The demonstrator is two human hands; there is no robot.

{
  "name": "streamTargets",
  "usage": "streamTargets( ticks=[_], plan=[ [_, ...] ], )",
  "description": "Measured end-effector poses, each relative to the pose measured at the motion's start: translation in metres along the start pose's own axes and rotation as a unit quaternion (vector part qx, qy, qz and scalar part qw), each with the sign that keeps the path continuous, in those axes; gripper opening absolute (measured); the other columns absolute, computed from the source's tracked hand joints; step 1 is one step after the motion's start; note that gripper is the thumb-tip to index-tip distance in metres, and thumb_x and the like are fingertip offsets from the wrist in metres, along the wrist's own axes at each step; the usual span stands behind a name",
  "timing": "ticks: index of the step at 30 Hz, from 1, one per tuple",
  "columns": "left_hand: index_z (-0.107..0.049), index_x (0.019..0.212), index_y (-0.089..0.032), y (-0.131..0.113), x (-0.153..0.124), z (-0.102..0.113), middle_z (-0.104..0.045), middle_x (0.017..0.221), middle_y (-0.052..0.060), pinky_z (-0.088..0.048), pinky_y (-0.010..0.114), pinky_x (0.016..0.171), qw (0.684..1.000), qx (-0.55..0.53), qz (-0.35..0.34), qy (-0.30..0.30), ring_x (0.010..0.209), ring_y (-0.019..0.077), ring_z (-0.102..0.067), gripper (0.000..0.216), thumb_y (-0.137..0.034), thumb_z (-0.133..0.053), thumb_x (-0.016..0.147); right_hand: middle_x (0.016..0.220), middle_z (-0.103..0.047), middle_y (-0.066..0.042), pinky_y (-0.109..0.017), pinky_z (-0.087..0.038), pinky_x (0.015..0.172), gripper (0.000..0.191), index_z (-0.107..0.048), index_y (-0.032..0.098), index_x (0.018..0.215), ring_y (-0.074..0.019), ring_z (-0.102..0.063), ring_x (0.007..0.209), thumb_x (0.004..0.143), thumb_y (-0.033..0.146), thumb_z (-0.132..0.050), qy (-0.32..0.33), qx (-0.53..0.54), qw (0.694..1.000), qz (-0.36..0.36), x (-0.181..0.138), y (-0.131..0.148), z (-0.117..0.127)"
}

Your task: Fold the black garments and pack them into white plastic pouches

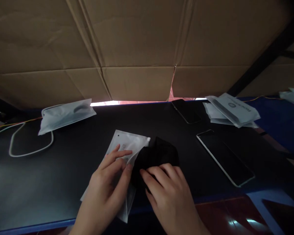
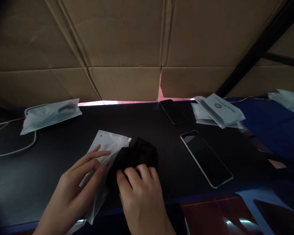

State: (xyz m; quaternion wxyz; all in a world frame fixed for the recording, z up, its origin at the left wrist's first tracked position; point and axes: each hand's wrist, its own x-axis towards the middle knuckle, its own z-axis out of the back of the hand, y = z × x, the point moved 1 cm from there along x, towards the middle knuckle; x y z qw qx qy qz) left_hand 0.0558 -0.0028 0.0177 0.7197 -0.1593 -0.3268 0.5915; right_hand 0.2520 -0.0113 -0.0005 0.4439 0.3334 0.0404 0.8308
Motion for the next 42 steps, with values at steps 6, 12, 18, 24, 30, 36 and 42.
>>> streamTargets(
  ticks=[6, 12, 18, 24, 30, 36, 42],
  plan=[
    [-0.066, 0.077, -0.025, -0.007, -0.001, -0.006, -0.076, 0.131, 0.01, -0.048, 0.065, 0.126, 0.999, -0.019, -0.027, 0.015, 0.153, 0.0347, -0.056, 0.033, -0.035, -0.054, 0.106, 0.095, -0.079, -0.002, -0.038, -0.05, 0.073, 0.024, -0.076, 0.018, 0.105, -0.0216, -0.07, 0.087, 0.103, 0.005, -0.055, 0.014, 0.036, 0.997, 0.064, 0.002, 0.013, -0.003],
    [-0.069, 0.076, -0.028, -0.017, -0.006, -0.001, -0.074, 0.143, 0.003, -0.055, 0.053, 0.122, 0.994, -0.082, -0.006, 0.067, 0.154, 0.0287, -0.056, 0.039, -0.04, -0.053, 0.109, 0.096, -0.082, -0.003, -0.041, -0.055, 0.078, 0.017, -0.076, 0.022, 0.1, -0.0282, -0.075, 0.098, 0.099, 0.01, -0.064, 0.027, 0.049, 0.997, -0.054, 0.013, 0.026, -0.018],
    [-0.059, 0.148, -0.038, 0.02, -0.006, 0.008, -0.05, 0.173, 0.001, -0.03, 0.084, 0.125, 0.993, 0.052, -0.056, 0.089, 0.169, 0.0389, -0.027, 0.038, -0.045, -0.047, 0.113, 0.145, -0.076, 0.0, -0.04, -0.044, 0.128, 0.048, -0.066, 0.028, 0.149, -0.0222, -0.062, 0.145, 0.103, 0.017, -0.067, 0.181, 0.184, 0.966, 0.019, 0.013, 0.012, 0.004],
    [-0.011, 0.176, -0.044, 0.05, -0.011, -0.001, -0.032, 0.182, 0.004, -0.025, 0.088, 0.122, 0.968, 0.175, -0.11, 0.142, 0.17, 0.0424, -0.019, 0.065, -0.049, -0.036, 0.116, 0.161, -0.064, -0.002, -0.045, -0.036, 0.135, 0.062, -0.063, 0.024, 0.156, -0.0276, -0.048, 0.158, 0.096, 0.031, -0.075, 0.189, 0.121, 0.974, 0.032, -0.006, -0.025, 0.034],
    [-0.008, 0.176, -0.042, 0.039, -0.004, -0.008, -0.03, 0.183, 0.003, -0.021, 0.087, 0.126, 0.97, 0.167, -0.099, 0.143, 0.17, 0.0403, -0.017, 0.064, -0.05, -0.029, 0.117, 0.168, -0.056, -0.008, -0.061, -0.048, 0.123, 0.066, -0.061, 0.024, 0.157, -0.0387, -0.042, 0.159, 0.094, 0.033, -0.078, 0.199, 0.054, 0.978, -0.021, -0.013, -0.023, 0.016],
    [-0.006, 0.176, -0.045, 0.024, 0.002, -0.007, -0.027, 0.183, -0.001, -0.01, 0.083, 0.129, 0.967, 0.123, -0.09, 0.203, 0.171, 0.0374, -0.011, 0.063, -0.052, -0.029, 0.118, 0.127, -0.081, -0.001, -0.032, -0.05, 0.117, 0.018, -0.081, 0.024, 0.119, -0.0212, -0.063, 0.134, 0.104, 0.024, -0.071, 0.242, 0.197, 0.947, 0.077, -0.006, -0.005, 0.007],
    [0.0, 0.177, -0.04, 0.008, 0.002, 0.004, -0.024, 0.183, 0.001, -0.01, 0.074, 0.132, 0.958, 0.055, -0.14, 0.245, 0.17, 0.0357, -0.015, 0.085, -0.077, -0.034, 0.108, 0.12, -0.082, -0.004, -0.034, -0.048, 0.119, 0.016, -0.081, 0.02, 0.116, -0.022, -0.068, 0.127, 0.105, 0.025, -0.071, 0.284, 0.229, 0.93, 0.043, 0.007, -0.002, 0.006]
  ],
)
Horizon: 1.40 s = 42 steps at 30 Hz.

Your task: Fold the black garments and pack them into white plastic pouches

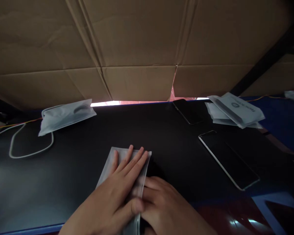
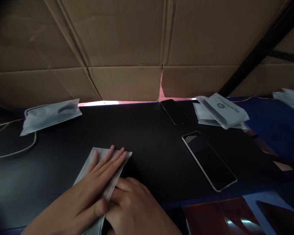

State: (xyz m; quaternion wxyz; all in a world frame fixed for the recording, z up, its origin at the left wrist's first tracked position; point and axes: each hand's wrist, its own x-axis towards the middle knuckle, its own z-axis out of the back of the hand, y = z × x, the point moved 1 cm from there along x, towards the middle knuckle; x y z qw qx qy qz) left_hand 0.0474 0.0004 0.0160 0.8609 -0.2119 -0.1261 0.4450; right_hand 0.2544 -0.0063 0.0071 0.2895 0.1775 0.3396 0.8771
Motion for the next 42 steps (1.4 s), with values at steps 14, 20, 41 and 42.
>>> streamTargets(
  ticks=[14, 20, 41, 42],
  plan=[
    [-0.019, 0.176, -0.044, 0.002, -0.007, 0.0, -0.034, 0.181, -0.003, -0.025, 0.06, 0.138, 0.993, -0.06, 0.005, -0.098, 0.166, 0.0314, -0.033, 0.073, -0.074, -0.02, 0.11, 0.142, -0.078, 0.004, -0.032, -0.046, 0.125, 0.041, -0.072, 0.029, 0.143, -0.0203, -0.063, 0.145, 0.102, 0.031, -0.078, 0.008, 0.104, 0.994, 0.024, 0.002, 0.009, 0.025],
    [-0.016, 0.177, -0.041, 0.013, -0.009, -0.007, -0.032, 0.182, -0.001, -0.022, 0.06, 0.136, 0.992, -0.013, 0.024, -0.122, 0.168, 0.031, -0.03, 0.068, -0.064, -0.027, 0.114, 0.142, -0.077, -0.01, -0.048, -0.061, 0.107, 0.047, -0.071, 0.019, 0.144, -0.0336, -0.07, 0.134, 0.101, 0.038, -0.075, -0.17, -0.152, 0.973, -0.023, -0.027, -0.005, 0.023],
    [-0.007, 0.178, -0.032, -0.014, 0.008, -0.017, -0.034, 0.181, 0.006, -0.031, 0.074, 0.131, 0.985, 0.109, 0.035, -0.128, 0.168, 0.0373, -0.029, 0.071, -0.054, -0.034, 0.116, 0.134, -0.077, 0.0, -0.031, -0.059, 0.113, 0.055, -0.075, 0.031, 0.135, -0.0211, -0.072, 0.128, 0.089, 0.001, -0.066, -0.116, 0.114, 0.977, -0.136, -0.008, 0.007, 0.003],
    [-0.008, 0.178, -0.03, -0.013, 0.01, -0.02, -0.035, 0.18, 0.008, -0.033, 0.075, 0.13, 0.983, 0.132, 0.036, -0.122, 0.168, 0.0391, -0.029, 0.074, -0.053, -0.038, 0.115, 0.131, -0.079, 0.001, -0.032, -0.06, 0.111, 0.054, -0.077, 0.031, 0.132, -0.0217, -0.073, 0.125, 0.088, 0.001, -0.069, -0.091, 0.088, 0.982, -0.141, -0.014, 0.003, 0.007]
  ],
)
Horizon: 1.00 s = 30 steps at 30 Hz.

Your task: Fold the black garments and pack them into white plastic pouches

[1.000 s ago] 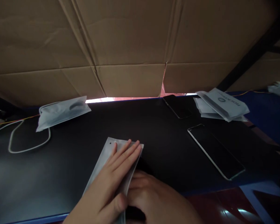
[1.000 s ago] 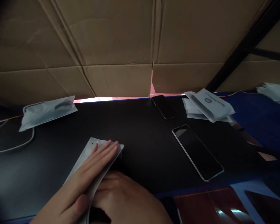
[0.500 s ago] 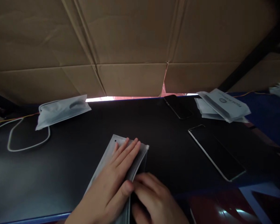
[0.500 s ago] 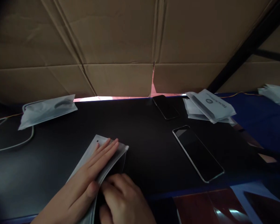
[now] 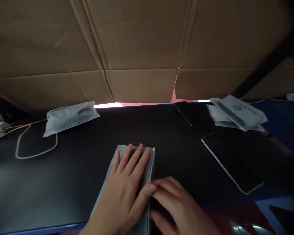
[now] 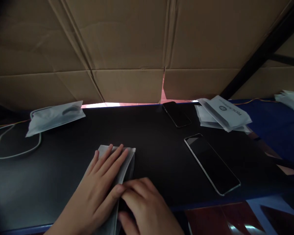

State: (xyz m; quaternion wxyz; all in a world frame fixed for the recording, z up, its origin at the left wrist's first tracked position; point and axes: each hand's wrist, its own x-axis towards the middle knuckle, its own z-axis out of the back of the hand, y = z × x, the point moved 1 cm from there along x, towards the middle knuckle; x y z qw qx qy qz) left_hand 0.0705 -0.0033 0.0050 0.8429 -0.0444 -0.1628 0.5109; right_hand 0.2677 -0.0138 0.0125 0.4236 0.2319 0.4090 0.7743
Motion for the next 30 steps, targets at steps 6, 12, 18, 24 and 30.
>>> streamTargets(
  ticks=[6, 12, 18, 24, 30],
  plan=[
    [-0.013, 0.178, -0.026, -0.006, 0.002, -0.01, -0.036, 0.179, 0.012, -0.034, 0.077, 0.128, 0.998, 0.054, -0.009, -0.004, 0.167, 0.0427, -0.029, 0.078, -0.053, -0.047, 0.113, 0.123, -0.084, 0.005, -0.031, -0.066, 0.101, 0.051, -0.08, 0.038, 0.132, -0.0223, -0.08, 0.115, 0.094, 0.006, -0.071, 0.033, -0.048, 0.998, 0.001, -0.018, -0.01, 0.024],
    [-0.016, 0.177, -0.033, 0.005, 0.006, -0.001, -0.034, 0.181, 0.003, -0.031, 0.067, 0.134, 0.998, -0.049, 0.048, 0.017, 0.17, 0.032, -0.023, 0.063, -0.043, -0.034, 0.117, 0.112, -0.086, 0.011, -0.028, -0.063, 0.096, 0.041, -0.084, 0.04, 0.115, -0.0174, -0.081, 0.099, 0.094, 0.006, -0.076, 0.032, -0.03, 0.999, 0.003, -0.017, -0.003, 0.033],
    [-0.034, 0.173, -0.031, 0.002, 0.01, -0.003, -0.039, 0.179, 0.002, -0.024, 0.072, 0.133, 0.995, -0.075, 0.072, 0.011, 0.171, 0.0341, -0.02, 0.059, -0.048, -0.033, 0.116, 0.082, -0.081, 0.007, -0.027, -0.059, 0.082, 0.028, -0.075, 0.027, 0.08, -0.0174, -0.069, 0.084, 0.088, 0.0, -0.073, 0.07, -0.087, 0.992, 0.053, -0.004, -0.003, -0.008],
    [-0.029, 0.172, -0.047, -0.007, 0.005, 0.003, -0.04, 0.178, -0.008, -0.035, 0.07, 0.13, 0.988, -0.128, 0.085, 0.007, 0.17, 0.03, -0.024, 0.055, -0.046, -0.033, 0.117, 0.103, -0.081, 0.006, -0.023, -0.06, 0.093, 0.029, -0.075, 0.027, 0.089, -0.014, -0.075, 0.098, 0.091, 0.0, -0.063, 0.05, 0.019, 0.998, 0.039, -0.005, 0.003, -0.007],
    [-0.035, 0.171, -0.039, -0.002, 0.015, 0.019, -0.043, 0.177, -0.004, -0.037, 0.066, 0.132, 0.99, -0.115, 0.08, 0.018, 0.169, 0.0309, -0.029, 0.055, -0.047, -0.034, 0.117, 0.1, -0.08, 0.006, -0.022, -0.06, 0.082, 0.032, -0.078, 0.029, 0.095, -0.0144, -0.077, 0.095, 0.093, 0.004, -0.06, 0.03, 0.07, 0.997, -0.017, -0.003, 0.005, 0.022]
  ],
)
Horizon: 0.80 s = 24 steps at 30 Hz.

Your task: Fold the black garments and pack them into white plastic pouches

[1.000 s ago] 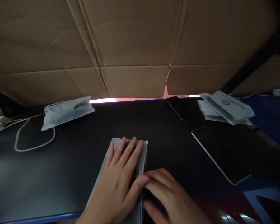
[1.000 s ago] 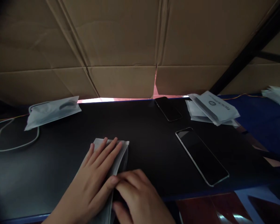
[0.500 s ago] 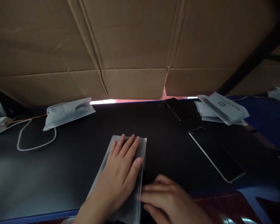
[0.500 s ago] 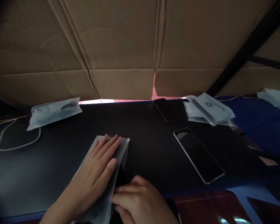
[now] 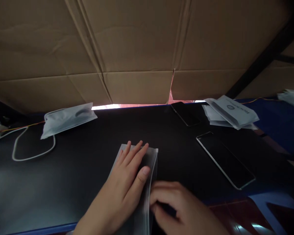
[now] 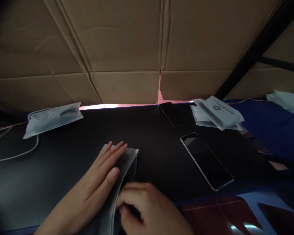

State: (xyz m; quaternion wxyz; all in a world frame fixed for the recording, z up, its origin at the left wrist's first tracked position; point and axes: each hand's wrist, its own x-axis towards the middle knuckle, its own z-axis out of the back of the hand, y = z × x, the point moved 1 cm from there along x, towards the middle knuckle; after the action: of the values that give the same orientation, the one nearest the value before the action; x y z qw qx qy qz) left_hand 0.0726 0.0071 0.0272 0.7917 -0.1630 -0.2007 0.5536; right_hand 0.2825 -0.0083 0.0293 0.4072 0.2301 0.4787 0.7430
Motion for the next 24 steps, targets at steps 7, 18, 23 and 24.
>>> streamTargets(
  ticks=[7, 18, 23, 24],
  plan=[
    [-0.072, 0.141, -0.019, 0.008, 0.066, 0.022, -0.078, 0.137, 0.011, -0.052, 0.058, 0.115, 0.998, 0.035, 0.002, 0.049, 0.133, 0.0351, -0.069, 0.04, -0.035, -0.052, 0.11, 0.106, -0.078, -0.001, -0.028, -0.062, 0.075, 0.016, -0.076, 0.031, 0.117, -0.0185, -0.077, 0.093, 0.104, 0.03, -0.066, -0.083, 0.039, 0.991, -0.101, 0.004, -0.034, 0.036],
    [-0.069, 0.094, -0.023, -0.005, 0.085, 0.014, -0.066, 0.096, 0.001, -0.047, 0.034, 0.075, 0.995, -0.065, -0.017, 0.08, 0.088, 0.0202, -0.065, 0.02, -0.028, -0.055, 0.107, 0.069, -0.062, 0.003, -0.022, -0.047, 0.047, 0.037, -0.07, 0.024, 0.098, -0.0149, -0.063, 0.059, 0.106, 0.058, -0.059, -0.209, 0.158, 0.957, -0.125, 0.056, -0.037, 0.013],
    [-0.065, 0.086, -0.024, -0.009, 0.083, 0.009, -0.064, 0.091, -0.002, -0.045, 0.031, 0.073, 0.991, -0.115, -0.031, 0.061, 0.084, 0.0165, -0.063, 0.023, -0.024, -0.053, 0.106, 0.062, -0.045, 0.008, -0.021, -0.034, 0.047, 0.036, -0.06, 0.025, 0.083, -0.0111, -0.044, 0.054, 0.105, 0.052, -0.059, -0.218, 0.189, 0.953, -0.093, 0.06, -0.035, 0.012],
    [-0.064, 0.085, -0.024, -0.009, 0.083, 0.009, -0.063, 0.09, -0.002, -0.045, 0.031, 0.073, 0.991, -0.123, -0.032, 0.048, 0.082, 0.0159, -0.062, 0.024, -0.023, -0.053, 0.106, 0.062, -0.042, 0.008, -0.022, -0.033, 0.049, 0.036, -0.057, 0.024, 0.079, -0.0107, -0.041, 0.055, 0.104, 0.049, -0.058, -0.221, 0.19, 0.953, -0.086, 0.059, -0.034, 0.01]
  ],
)
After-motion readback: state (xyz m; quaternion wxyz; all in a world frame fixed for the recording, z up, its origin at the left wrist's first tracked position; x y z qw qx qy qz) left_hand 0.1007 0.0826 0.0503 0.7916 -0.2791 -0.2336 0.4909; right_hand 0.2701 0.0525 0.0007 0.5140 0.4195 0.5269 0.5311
